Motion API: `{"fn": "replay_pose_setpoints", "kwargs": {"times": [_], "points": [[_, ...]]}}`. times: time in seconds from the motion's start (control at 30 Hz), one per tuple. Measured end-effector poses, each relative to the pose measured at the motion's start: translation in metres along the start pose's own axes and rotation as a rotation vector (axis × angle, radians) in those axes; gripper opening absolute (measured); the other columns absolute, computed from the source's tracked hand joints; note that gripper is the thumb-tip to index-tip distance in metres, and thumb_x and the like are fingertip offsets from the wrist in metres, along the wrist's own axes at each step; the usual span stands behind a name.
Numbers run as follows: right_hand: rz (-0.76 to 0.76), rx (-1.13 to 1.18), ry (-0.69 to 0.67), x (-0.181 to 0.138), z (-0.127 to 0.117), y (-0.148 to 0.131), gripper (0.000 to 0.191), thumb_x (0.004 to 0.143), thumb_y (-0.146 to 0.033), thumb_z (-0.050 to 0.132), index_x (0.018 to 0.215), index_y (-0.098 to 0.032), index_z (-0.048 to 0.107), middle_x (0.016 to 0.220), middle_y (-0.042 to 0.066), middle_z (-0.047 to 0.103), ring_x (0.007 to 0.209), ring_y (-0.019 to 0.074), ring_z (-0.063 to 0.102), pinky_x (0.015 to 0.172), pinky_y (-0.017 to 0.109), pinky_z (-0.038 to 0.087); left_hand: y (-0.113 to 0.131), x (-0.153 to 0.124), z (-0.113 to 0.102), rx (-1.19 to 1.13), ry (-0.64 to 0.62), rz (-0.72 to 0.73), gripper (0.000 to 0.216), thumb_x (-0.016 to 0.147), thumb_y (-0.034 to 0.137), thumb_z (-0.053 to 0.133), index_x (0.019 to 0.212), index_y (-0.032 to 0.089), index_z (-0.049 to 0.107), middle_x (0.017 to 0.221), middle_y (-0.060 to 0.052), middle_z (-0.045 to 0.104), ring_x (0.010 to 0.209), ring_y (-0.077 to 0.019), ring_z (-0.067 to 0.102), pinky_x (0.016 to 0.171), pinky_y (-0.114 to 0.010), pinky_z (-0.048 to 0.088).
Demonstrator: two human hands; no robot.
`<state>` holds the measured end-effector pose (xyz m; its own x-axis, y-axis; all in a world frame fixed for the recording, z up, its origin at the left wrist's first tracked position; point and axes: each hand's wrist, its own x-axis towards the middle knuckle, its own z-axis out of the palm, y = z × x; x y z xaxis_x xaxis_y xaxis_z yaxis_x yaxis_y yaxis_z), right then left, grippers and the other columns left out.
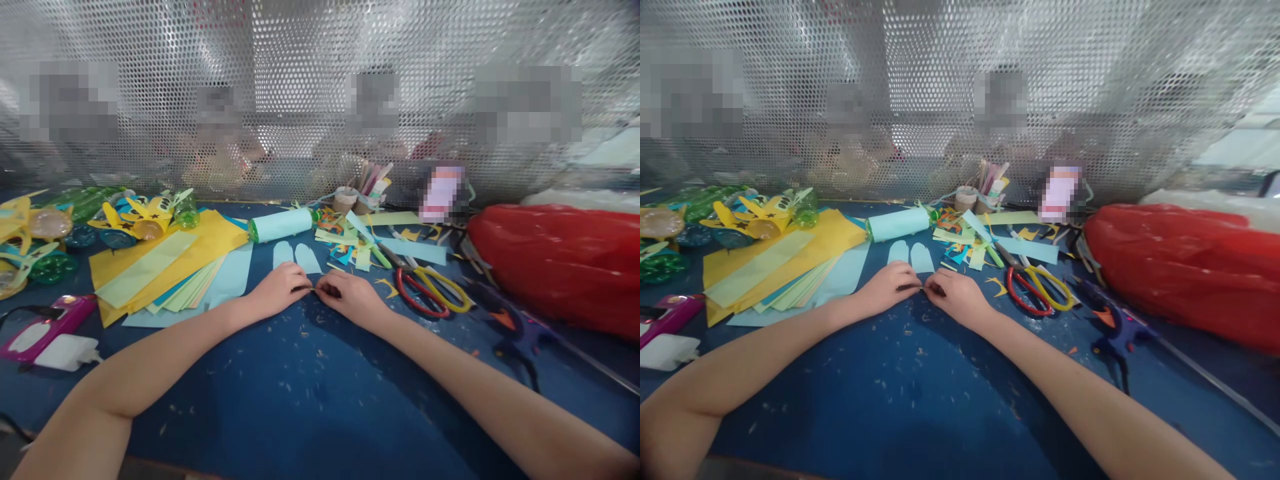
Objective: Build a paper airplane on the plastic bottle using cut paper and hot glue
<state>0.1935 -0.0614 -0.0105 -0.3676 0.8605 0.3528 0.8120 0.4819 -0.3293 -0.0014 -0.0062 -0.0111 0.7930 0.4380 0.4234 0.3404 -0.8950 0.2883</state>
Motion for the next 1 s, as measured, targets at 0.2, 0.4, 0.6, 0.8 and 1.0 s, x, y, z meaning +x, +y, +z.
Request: {"fn": "replay_pose_setpoints", "kwargs": {"times": [0.2, 0.4, 0.6, 0.8, 1.0], "points": [[0.007, 0.011, -0.009, 0.0003, 0.0013, 0.0005, 0.011, 0.085, -0.024, 0.054, 0.08, -0.02, 0.063, 0.071, 0.001, 0.06, 0.06, 0.0118, 0.054, 0.057, 0.022, 0.04, 0.0046, -0.0001, -0.0013, 0.089, -0.03, 0.037, 0.019, 0.091, 0.021, 0.051, 0.084, 0.013, 0.066, 0.084, -0.007, 0.064, 0.087, -0.0184, 0.056, 0.082, -0.032, 0.045], [0.007, 0.012, -0.024, 0.0004, 0.0013, 0.001, 0.012, 0.085, -0.026, 0.053, 0.081, -0.02, 0.063, 0.072, 0.001, 0.059, 0.061, 0.0123, 0.055, 0.057, 0.023, 0.041, 0.0082, -0.0001, -0.0032, 0.155, -0.042, 0.049, 0.02, 0.091, 0.021, 0.05, 0.084, 0.013, 0.066, 0.084, -0.007, 0.063, 0.086, -0.0188, 0.056, 0.082, -0.033, 0.046], [0.006, 0.017, -0.023, 0.0002, -0.0009, -0.0015, 0.013, 0.086, -0.025, 0.052, 0.08, -0.02, 0.062, 0.073, 0.002, 0.06, 0.061, 0.0125, 0.055, 0.058, 0.024, 0.042, 0.0083, -0.0007, -0.0029, 0.166, -0.031, 0.058, 0.021, 0.092, 0.022, 0.049, 0.083, 0.013, 0.065, 0.083, -0.007, 0.063, 0.086, -0.0187, 0.056, 0.081, -0.032, 0.046], [0.005, 0.014, -0.016, 0.0, -0.0005, -0.0015, 0.012, 0.086, -0.025, 0.052, 0.08, -0.02, 0.062, 0.073, 0.002, 0.061, 0.062, 0.0127, 0.055, 0.059, 0.024, 0.042, 0.0093, -0.0003, -0.0038, 0.17, -0.044, 0.049, 0.019, 0.091, 0.021, 0.05, 0.083, 0.013, 0.065, 0.084, -0.007, 0.063, 0.086, -0.0187, 0.056, 0.081, -0.032, 0.045], [0.0, 0.012, -0.015, 0.0003, 0.0003, -0.0007, 0.012, 0.085, -0.025, 0.053, 0.079, -0.02, 0.061, 0.072, 0.001, 0.06, 0.06, 0.0123, 0.054, 0.058, 0.023, 0.041, 0.0094, -0.0003, -0.0038, 0.176, -0.035, 0.061, 0.02, 0.091, 0.021, 0.05, 0.084, 0.012, 0.066, 0.084, -0.007, 0.064, 0.086, -0.0188, 0.056, 0.081, -0.032, 0.045]]}}
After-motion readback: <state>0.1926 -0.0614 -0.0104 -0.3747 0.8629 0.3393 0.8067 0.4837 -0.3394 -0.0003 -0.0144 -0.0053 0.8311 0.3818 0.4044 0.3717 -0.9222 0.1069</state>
